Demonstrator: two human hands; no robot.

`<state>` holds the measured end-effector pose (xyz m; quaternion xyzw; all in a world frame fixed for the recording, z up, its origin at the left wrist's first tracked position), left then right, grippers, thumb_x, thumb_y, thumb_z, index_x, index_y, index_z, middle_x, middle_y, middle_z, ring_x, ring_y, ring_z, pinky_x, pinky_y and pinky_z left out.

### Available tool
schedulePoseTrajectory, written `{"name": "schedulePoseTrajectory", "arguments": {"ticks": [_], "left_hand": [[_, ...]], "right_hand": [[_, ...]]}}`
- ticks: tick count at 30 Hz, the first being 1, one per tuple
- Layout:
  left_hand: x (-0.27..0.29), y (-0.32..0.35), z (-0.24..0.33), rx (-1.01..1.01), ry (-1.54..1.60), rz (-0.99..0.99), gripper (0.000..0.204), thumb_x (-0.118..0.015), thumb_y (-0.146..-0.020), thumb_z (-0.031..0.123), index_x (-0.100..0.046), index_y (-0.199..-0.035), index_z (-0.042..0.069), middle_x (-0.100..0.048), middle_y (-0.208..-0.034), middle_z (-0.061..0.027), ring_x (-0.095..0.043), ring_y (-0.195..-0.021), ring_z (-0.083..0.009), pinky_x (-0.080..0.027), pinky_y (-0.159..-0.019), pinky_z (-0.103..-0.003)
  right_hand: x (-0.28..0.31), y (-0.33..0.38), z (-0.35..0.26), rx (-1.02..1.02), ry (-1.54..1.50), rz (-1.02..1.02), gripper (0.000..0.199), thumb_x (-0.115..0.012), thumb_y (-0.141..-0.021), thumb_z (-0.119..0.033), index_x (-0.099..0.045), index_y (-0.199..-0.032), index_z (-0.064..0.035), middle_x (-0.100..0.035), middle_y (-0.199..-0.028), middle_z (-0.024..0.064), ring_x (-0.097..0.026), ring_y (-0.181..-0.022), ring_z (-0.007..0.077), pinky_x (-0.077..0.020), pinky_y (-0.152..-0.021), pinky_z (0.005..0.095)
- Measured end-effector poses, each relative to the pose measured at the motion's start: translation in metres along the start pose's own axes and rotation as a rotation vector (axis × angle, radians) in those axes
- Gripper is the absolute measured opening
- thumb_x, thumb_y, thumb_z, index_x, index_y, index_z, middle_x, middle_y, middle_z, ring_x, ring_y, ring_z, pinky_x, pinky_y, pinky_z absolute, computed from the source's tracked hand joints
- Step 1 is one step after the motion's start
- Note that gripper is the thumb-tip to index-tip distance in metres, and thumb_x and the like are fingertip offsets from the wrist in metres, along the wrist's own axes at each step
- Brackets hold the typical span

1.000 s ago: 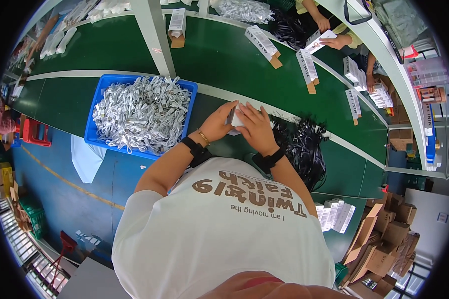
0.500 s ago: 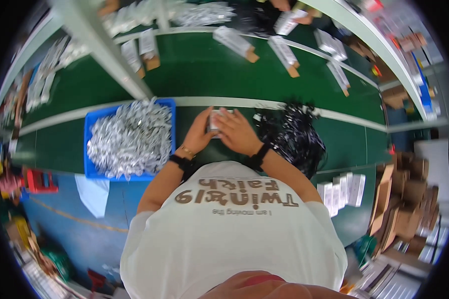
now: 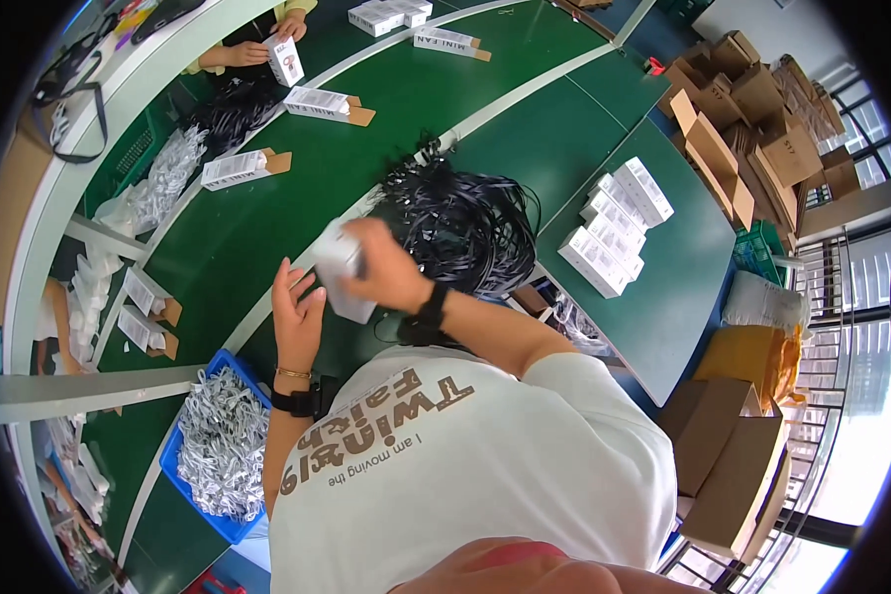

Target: The person packages mini fans by placing a fan into a box and setting it aside. They then pick up a white cable and a black lanyard, wrap the cable around the lanyard, and tuck the bundle into the box before closing it.

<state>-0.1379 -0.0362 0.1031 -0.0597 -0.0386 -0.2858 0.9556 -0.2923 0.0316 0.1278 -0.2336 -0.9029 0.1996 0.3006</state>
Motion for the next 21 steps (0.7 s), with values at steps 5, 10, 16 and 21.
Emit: {"name": "schedulePoseTrajectory", "arguments": {"ticks": [5,10,16,21], "left_hand": [[-0.018,-0.014,-0.014,-0.084,-0.150,-0.037,0.058,-0.062,-0.083,0.006,-0.034,-0.135,0.004,-0.043,-0.126,-0.0114,-0.051,-0.112,-0.0220,-0.048,-0.087,-0.032],[0.017,0.003,-0.081,0.101,-0.202,0.122,0.048,-0.062,-0.085,0.011,-0.042,-0.128,0.004,-0.045,-0.125,-0.0121,-0.054,-0.107,-0.0208,-0.048,-0.086,-0.033],[0.064,0.028,-0.125,0.294,-0.313,0.320,0.043,-0.062,-0.085,0.016,-0.048,-0.123,0.003,-0.049,-0.123,-0.0123,-0.055,-0.105,-0.0202,-0.046,-0.087,-0.031],[0.093,0.049,-0.109,0.315,-0.384,0.444,0.042,-0.064,-0.083,0.017,-0.050,-0.121,0.004,-0.050,-0.116,-0.0122,-0.058,-0.096,-0.0191,-0.048,-0.084,-0.030]], "right_hand": [[0.176,-0.020,0.066,-0.218,0.242,0.029,0.063,-0.074,-0.063,-0.011,-0.049,-0.120,-0.0044,-0.046,-0.116,0.0163,-0.048,-0.106,0.0302,-0.0451,-0.085,0.0336],[0.310,-0.007,0.149,-0.386,0.852,-0.180,0.057,-0.070,-0.063,-0.012,-0.054,-0.117,-0.0122,-0.052,-0.112,0.0148,-0.053,-0.103,0.0358,-0.0466,-0.085,0.0407],[0.421,0.109,0.343,-1.107,1.314,-0.765,0.051,-0.069,-0.066,-0.016,-0.057,-0.115,-0.0191,-0.047,-0.129,0.0093,-0.054,-0.112,0.0303,-0.0471,-0.089,0.0452],[0.349,0.046,0.337,-0.854,1.450,-0.489,0.050,-0.065,-0.072,-0.023,-0.054,-0.121,-0.0203,-0.051,-0.125,0.0076,-0.055,-0.109,0.0290,-0.0470,-0.085,0.0493]]}}
Point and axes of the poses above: each hand's wrist, its own y-axis away from the middle knuckle, its own x-axis out of the back of the hand, z = x × y, the point moved 9 cm from there along -y, towards the middle knuckle
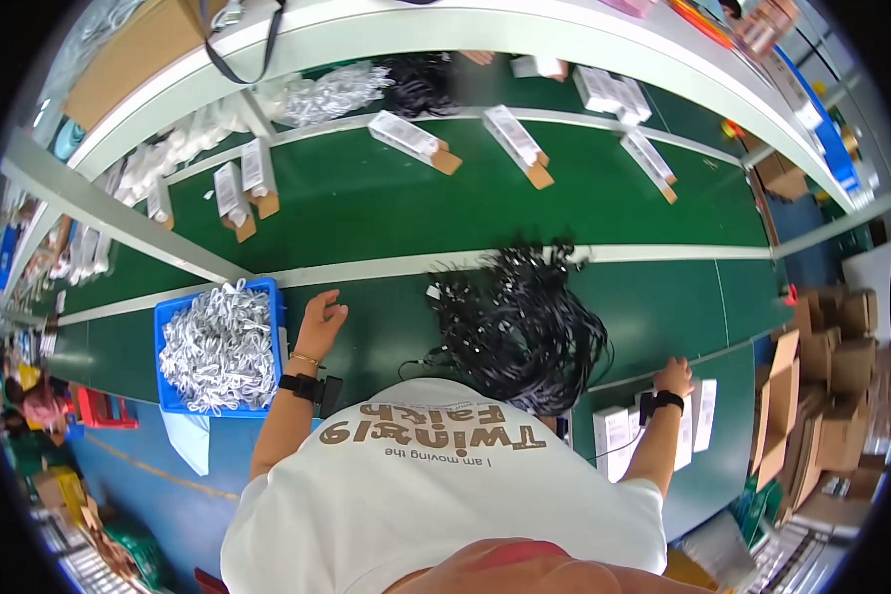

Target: The person packages mini fans by placing a fan into a box and setting it aside. They then pick up a white cable and a black lanyard, wrap the cable around the lanyard, and tuck the bundle into the box before closing it.

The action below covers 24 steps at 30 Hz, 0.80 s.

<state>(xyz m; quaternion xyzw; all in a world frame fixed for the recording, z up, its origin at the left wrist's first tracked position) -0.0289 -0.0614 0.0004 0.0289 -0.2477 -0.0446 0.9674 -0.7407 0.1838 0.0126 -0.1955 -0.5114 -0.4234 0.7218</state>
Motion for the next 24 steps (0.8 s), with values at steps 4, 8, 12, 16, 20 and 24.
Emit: {"name": "schedulePoseTrajectory", "arguments": {"ticks": [4,8,12,16,20,24], "left_hand": [[0.031,-0.022,-0.013,0.018,-0.012,0.061,0.040,-0.065,-0.083,0.017,-0.052,-0.119,0.004,-0.051,-0.115,-0.0125,-0.058,-0.095,-0.0197,-0.047,-0.085,-0.030],[0.062,-0.056,-0.030,0.051,-0.005,0.136,0.039,-0.065,-0.082,0.017,-0.053,-0.117,0.003,-0.052,-0.112,-0.0130,-0.059,-0.094,-0.0212,-0.047,-0.085,-0.029],[0.092,-0.110,-0.038,-0.042,-0.034,0.221,0.038,-0.065,-0.083,0.019,-0.054,-0.116,0.004,-0.052,-0.109,-0.0133,-0.057,-0.094,-0.0220,-0.048,-0.083,-0.030],[0.133,-0.193,-0.073,0.008,-0.045,0.328,0.042,-0.068,-0.079,0.023,-0.054,-0.115,0.006,-0.052,-0.110,-0.0144,-0.055,-0.099,-0.0262,-0.047,-0.085,-0.035],[0.193,-0.265,-0.122,0.105,-0.487,0.601,0.048,-0.068,-0.075,0.029,-0.055,-0.117,0.009,-0.050,-0.118,-0.0150,-0.048,-0.111,-0.0334,-0.042,-0.091,-0.043],[0.182,-0.294,-0.124,0.376,-0.643,0.528,0.046,-0.065,-0.075,0.031,-0.056,-0.115,0.012,-0.046,-0.128,-0.0146,-0.037,-0.123,-0.0371,-0.034,-0.098,-0.052]], "right_hand": [[0.057,-0.002,-0.140,0.371,-0.291,0.209,0.048,-0.064,-0.075,-0.025,-0.052,-0.121,-0.0176,-0.055,-0.118,0.0092,-0.055,-0.105,0.0309,-0.0466,-0.085,0.0465],[0.120,0.033,-0.313,0.883,-0.704,0.122,0.040,-0.064,-0.076,-0.022,-0.057,-0.113,-0.0095,-0.059,-0.109,0.0146,-0.055,-0.101,0.0346,-0.0467,-0.085,0.0414],[0.148,0.092,-0.447,1.272,-0.895,0.059,0.036,-0.063,-0.077,-0.019,-0.059,-0.111,-0.0058,-0.061,-0.104,0.0169,-0.056,-0.101,0.0341,-0.0459,-0.085,0.0398],[0.164,0.168,-0.535,1.517,-0.799,-0.173,0.034,-0.061,-0.081,-0.020,-0.059,-0.112,-0.0050,-0.060,-0.108,0.0168,-0.056,-0.101,0.0335,-0.0463,-0.085,0.0385],[0.167,0.219,-0.587,1.605,-0.802,-0.418,0.032,-0.058,-0.086,-0.021,-0.058,-0.114,-0.0041,-0.058,-0.113,0.0162,-0.057,-0.103,0.0308,-0.0467,-0.086,0.0363],[0.146,0.220,-0.600,1.552,-0.831,-0.527,0.030,-0.058,-0.087,-0.019,-0.057,-0.113,-0.0029,-0.059,-0.112,0.0150,-0.059,-0.102,0.0268,-0.0474,-0.086,0.0344]]}}
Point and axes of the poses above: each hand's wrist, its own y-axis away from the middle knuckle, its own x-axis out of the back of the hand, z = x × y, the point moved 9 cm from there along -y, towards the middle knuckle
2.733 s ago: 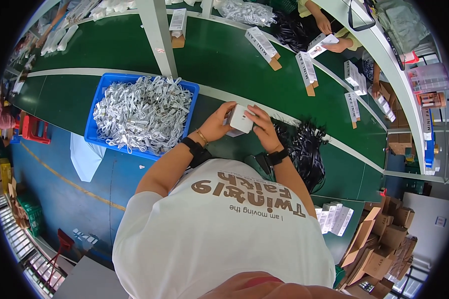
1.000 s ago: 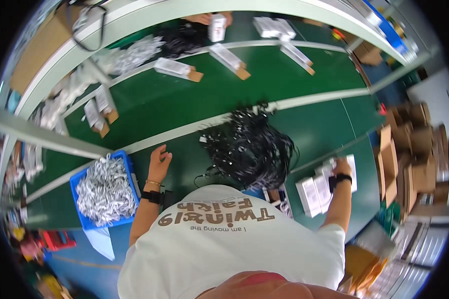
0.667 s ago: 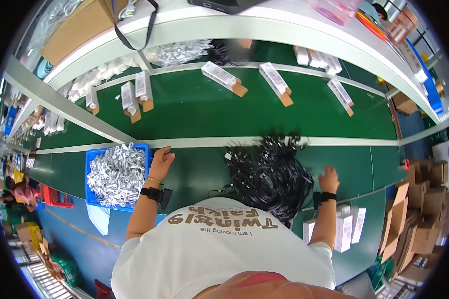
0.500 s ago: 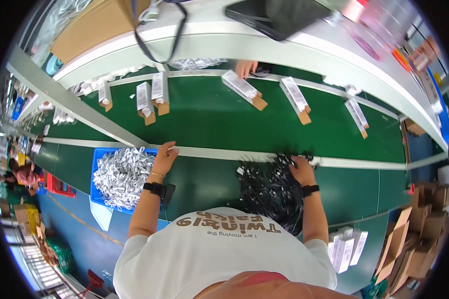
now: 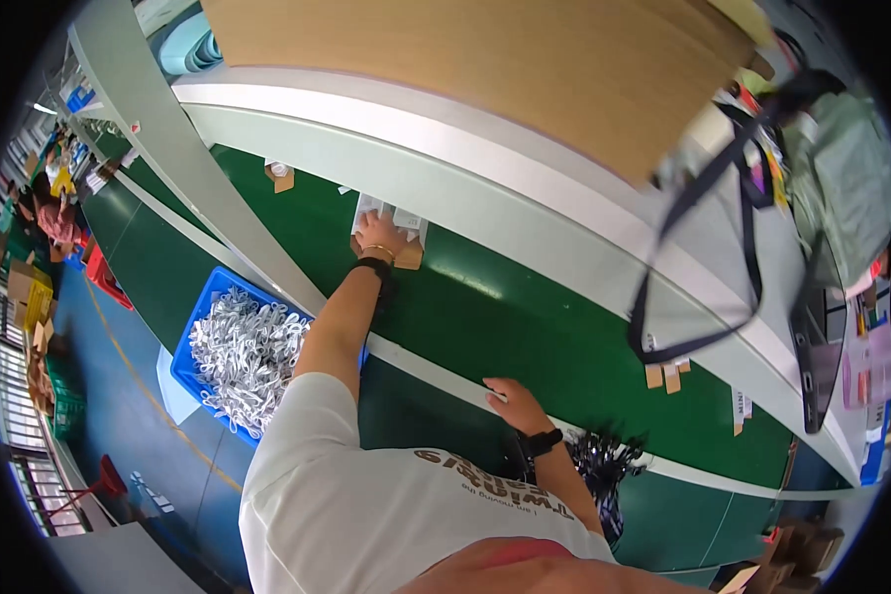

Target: The person packages mini fans by placing a fan into a box and setting it aside. They then pick up a white cable and a black lanyard, wrap the cable around the lanyard, and tuck the bundle into the box before closing it.

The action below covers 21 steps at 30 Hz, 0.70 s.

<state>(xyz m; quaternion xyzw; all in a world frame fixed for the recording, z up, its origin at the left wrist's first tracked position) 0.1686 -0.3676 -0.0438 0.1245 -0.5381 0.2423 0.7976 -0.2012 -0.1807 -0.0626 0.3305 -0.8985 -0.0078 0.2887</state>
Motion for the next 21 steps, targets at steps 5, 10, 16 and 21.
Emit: {"name": "schedulePoseTrajectory", "arguments": {"ticks": [5,10,16,21], "left_hand": [[-0.011,0.008,0.028,-0.001,-0.044,0.058,0.039,-0.059,-0.077,0.027,-0.058,-0.114,0.014,-0.039,-0.137,-0.0100,-0.026,-0.132,-0.0371,-0.022,-0.104,-0.057],[-0.140,-0.042,-0.108,-0.102,1.048,0.369,0.040,-0.054,-0.079,0.022,-0.056,-0.118,0.015,-0.038,-0.139,-0.0049,-0.025,-0.133,-0.0352,-0.018,-0.106,-0.056],[-0.132,-0.032,-0.057,-0.178,1.312,0.282,0.058,-0.061,-0.072,0.025,-0.047,-0.129,0.019,-0.040,-0.136,-0.0114,-0.031,-0.129,-0.0340,-0.023,-0.103,-0.056],[-0.080,-0.031,-0.026,0.029,0.487,-0.010,0.081,-0.069,-0.067,0.031,-0.032,-0.138,0.021,-0.045,-0.124,-0.0194,-0.048,-0.113,-0.0357,-0.041,-0.092,-0.048]], "right_hand": [[0.001,0.022,0.033,-0.072,-0.080,0.049,0.035,-0.058,-0.086,-0.020,-0.056,-0.114,0.0004,-0.060,-0.110,0.0170,-0.058,-0.104,0.0291,-0.0453,-0.089,0.0355],[-0.007,0.025,0.015,-0.057,-0.161,0.017,0.031,-0.059,-0.086,-0.014,-0.056,-0.112,0.0016,-0.061,-0.107,0.0162,-0.060,-0.100,0.0257,-0.0474,-0.086,0.0332],[-0.001,0.035,0.017,-0.085,-0.080,0.059,0.028,-0.059,-0.086,-0.010,-0.056,-0.111,0.0011,-0.063,-0.100,0.0125,-0.061,-0.095,0.0193,-0.0479,-0.082,0.0293],[0.002,0.035,0.022,-0.086,-0.138,0.079,0.028,-0.059,-0.086,-0.009,-0.056,-0.112,0.0006,-0.063,-0.098,0.0116,-0.061,-0.094,0.0181,-0.0477,-0.082,0.0287]]}}
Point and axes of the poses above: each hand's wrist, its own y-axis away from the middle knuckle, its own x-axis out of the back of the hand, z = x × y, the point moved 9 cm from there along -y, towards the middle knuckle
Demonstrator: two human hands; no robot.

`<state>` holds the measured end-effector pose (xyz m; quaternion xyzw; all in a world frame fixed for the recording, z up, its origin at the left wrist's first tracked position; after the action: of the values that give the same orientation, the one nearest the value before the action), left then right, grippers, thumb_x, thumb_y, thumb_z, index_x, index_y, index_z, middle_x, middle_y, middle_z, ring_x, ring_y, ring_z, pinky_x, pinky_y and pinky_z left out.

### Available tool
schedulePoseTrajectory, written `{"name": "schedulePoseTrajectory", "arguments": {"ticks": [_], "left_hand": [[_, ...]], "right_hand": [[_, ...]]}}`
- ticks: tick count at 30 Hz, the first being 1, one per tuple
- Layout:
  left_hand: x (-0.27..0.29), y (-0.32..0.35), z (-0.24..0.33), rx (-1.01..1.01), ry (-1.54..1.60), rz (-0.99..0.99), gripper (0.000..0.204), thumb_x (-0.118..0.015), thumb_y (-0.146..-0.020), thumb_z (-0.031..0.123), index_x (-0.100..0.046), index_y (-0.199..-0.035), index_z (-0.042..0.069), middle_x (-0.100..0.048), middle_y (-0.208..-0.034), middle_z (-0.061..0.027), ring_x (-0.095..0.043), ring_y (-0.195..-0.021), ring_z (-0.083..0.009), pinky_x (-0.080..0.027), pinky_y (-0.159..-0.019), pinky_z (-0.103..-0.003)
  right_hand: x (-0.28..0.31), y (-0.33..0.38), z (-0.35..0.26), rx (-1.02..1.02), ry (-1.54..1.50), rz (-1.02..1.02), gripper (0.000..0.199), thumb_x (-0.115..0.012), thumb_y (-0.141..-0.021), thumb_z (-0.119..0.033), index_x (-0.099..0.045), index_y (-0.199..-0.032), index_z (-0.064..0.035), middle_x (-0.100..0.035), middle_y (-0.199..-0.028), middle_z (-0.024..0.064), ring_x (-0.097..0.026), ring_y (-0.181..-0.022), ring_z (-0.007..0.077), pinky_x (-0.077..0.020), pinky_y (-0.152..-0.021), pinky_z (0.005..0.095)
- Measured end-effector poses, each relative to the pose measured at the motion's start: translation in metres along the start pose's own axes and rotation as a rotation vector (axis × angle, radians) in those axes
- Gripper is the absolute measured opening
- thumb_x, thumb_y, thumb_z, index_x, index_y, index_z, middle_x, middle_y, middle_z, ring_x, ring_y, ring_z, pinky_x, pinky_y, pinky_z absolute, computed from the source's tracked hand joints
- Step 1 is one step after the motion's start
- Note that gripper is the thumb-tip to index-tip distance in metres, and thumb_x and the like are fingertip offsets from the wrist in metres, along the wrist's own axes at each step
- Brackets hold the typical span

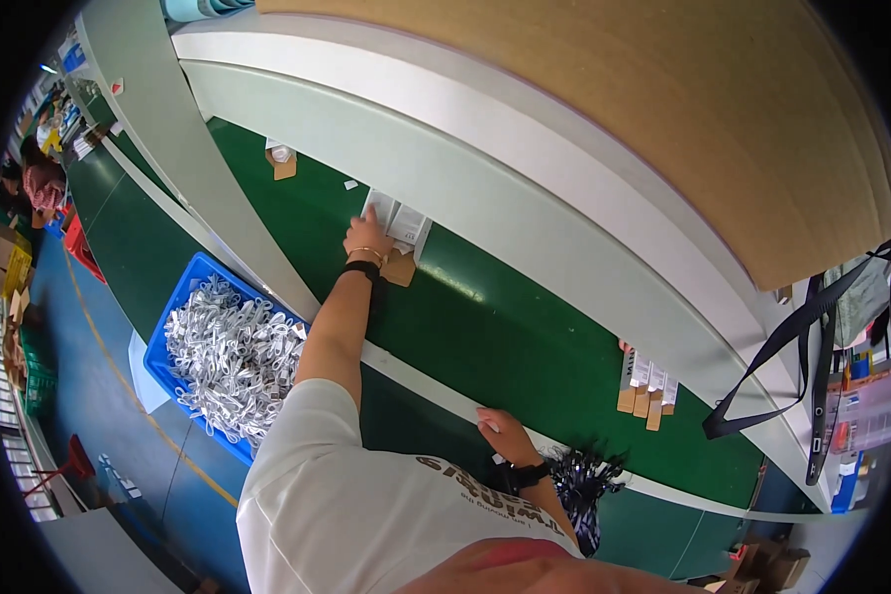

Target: The person packages mini fans by placing a fan into a box and setting it aside. They then pick up a white cable and a black lanyard, wrap the cable around the lanyard, and tuck the bundle into the box before closing it.

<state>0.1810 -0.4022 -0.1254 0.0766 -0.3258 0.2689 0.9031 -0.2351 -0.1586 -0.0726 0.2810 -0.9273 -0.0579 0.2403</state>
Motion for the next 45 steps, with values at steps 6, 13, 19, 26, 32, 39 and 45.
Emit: {"name": "schedulePoseTrajectory", "arguments": {"ticks": [6,13,19,26,32,39,45], "left_hand": [[-0.013,0.040,-0.032,-0.122,-0.587,-0.067,0.088,-0.071,-0.067,0.035,-0.025,-0.141,0.021,-0.046,-0.116,-0.0228,-0.056,-0.099,-0.0373,-0.050,-0.081,-0.041],[0.041,0.210,0.059,-0.055,-0.185,-0.345,0.088,-0.070,-0.064,0.033,-0.026,-0.140,0.020,-0.046,-0.108,-0.0259,-0.057,-0.092,-0.0434,-0.049,-0.080,-0.045],[0.059,0.354,0.102,-0.116,-0.161,-0.528,0.080,-0.068,-0.069,0.032,-0.031,-0.137,0.011,-0.049,-0.108,-0.0291,-0.055,-0.094,-0.0443,-0.048,-0.084,-0.043],[0.050,0.413,0.122,-0.460,-0.113,-0.979,0.043,-0.055,-0.082,0.031,-0.052,-0.117,0.006,-0.061,-0.092,-0.0209,-0.060,-0.086,-0.0376,-0.049,-0.080,-0.042],[0.039,0.343,0.196,-0.852,-0.071,-0.603,0.035,-0.060,-0.080,0.025,-0.058,-0.110,0.007,-0.062,-0.103,-0.0143,-0.057,-0.100,-0.0327,-0.044,-0.090,-0.040],[-0.039,0.348,0.183,-0.929,-0.722,-0.959,0.045,-0.055,-0.080,0.045,-0.062,-0.109,0.011,-0.064,-0.101,-0.0104,-0.054,-0.108,-0.0333,-0.040,-0.090,-0.055],[-0.011,0.329,0.103,-0.414,-0.538,-0.997,0.045,-0.048,-0.084,0.045,-0.065,-0.099,0.006,-0.063,-0.106,-0.0160,-0.056,-0.105,-0.0336,-0.044,-0.085,-0.049]], "right_hand": [[-0.024,-0.018,0.000,0.007,-0.047,-0.107,0.032,-0.060,-0.086,-0.015,-0.056,-0.114,-0.0001,-0.061,-0.106,0.0159,-0.060,-0.099,0.0233,-0.0479,-0.084,0.0316],[-0.002,-0.014,-0.025,-0.031,-0.163,0.215,0.048,-0.059,-0.088,-0.013,-0.042,-0.131,-0.0021,-0.052,-0.124,0.0145,-0.055,-0.105,0.0181,-0.0451,-0.087,0.0287],[-0.021,-0.005,-0.010,-0.002,-0.278,0.172,0.061,-0.061,-0.084,-0.013,-0.032,-0.136,-0.0003,-0.046,-0.129,0.0209,-0.051,-0.114,0.0273,-0.0406,-0.094,0.0346],[-0.010,0.014,-0.047,0.245,0.202,0.245,0.052,-0.060,-0.082,-0.010,-0.041,-0.128,0.0016,-0.050,-0.122,0.0216,-0.050,-0.112,0.0305,-0.0380,-0.096,0.0356],[-0.038,0.074,-0.080,0.029,-0.106,-0.137,0.033,-0.059,-0.087,-0.017,-0.053,-0.116,0.0003,-0.060,-0.104,0.0125,-0.057,-0.097,0.0195,-0.0438,-0.085,0.0302],[-0.113,0.114,-0.020,-0.169,-0.460,-0.431,0.040,-0.058,-0.089,-0.029,-0.050,-0.121,-0.0059,-0.060,-0.106,0.0045,-0.056,-0.093,0.0153,-0.0457,-0.080,0.0301],[-0.098,0.089,-0.015,-0.438,-0.540,-0.094,0.056,-0.053,-0.092,-0.029,-0.029,-0.137,-0.0067,-0.052,-0.120,0.0097,-0.052,-0.109,0.0185,-0.0427,-0.091,0.0328]]}}
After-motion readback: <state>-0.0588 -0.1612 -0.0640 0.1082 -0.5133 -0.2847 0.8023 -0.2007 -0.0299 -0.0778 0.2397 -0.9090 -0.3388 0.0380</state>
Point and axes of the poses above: each hand's wrist, its own y-axis away from the middle knuckle, its own x-axis out of the back of the hand, z = x × y, the point moved 9 cm from there along -y, towards the middle knuckle
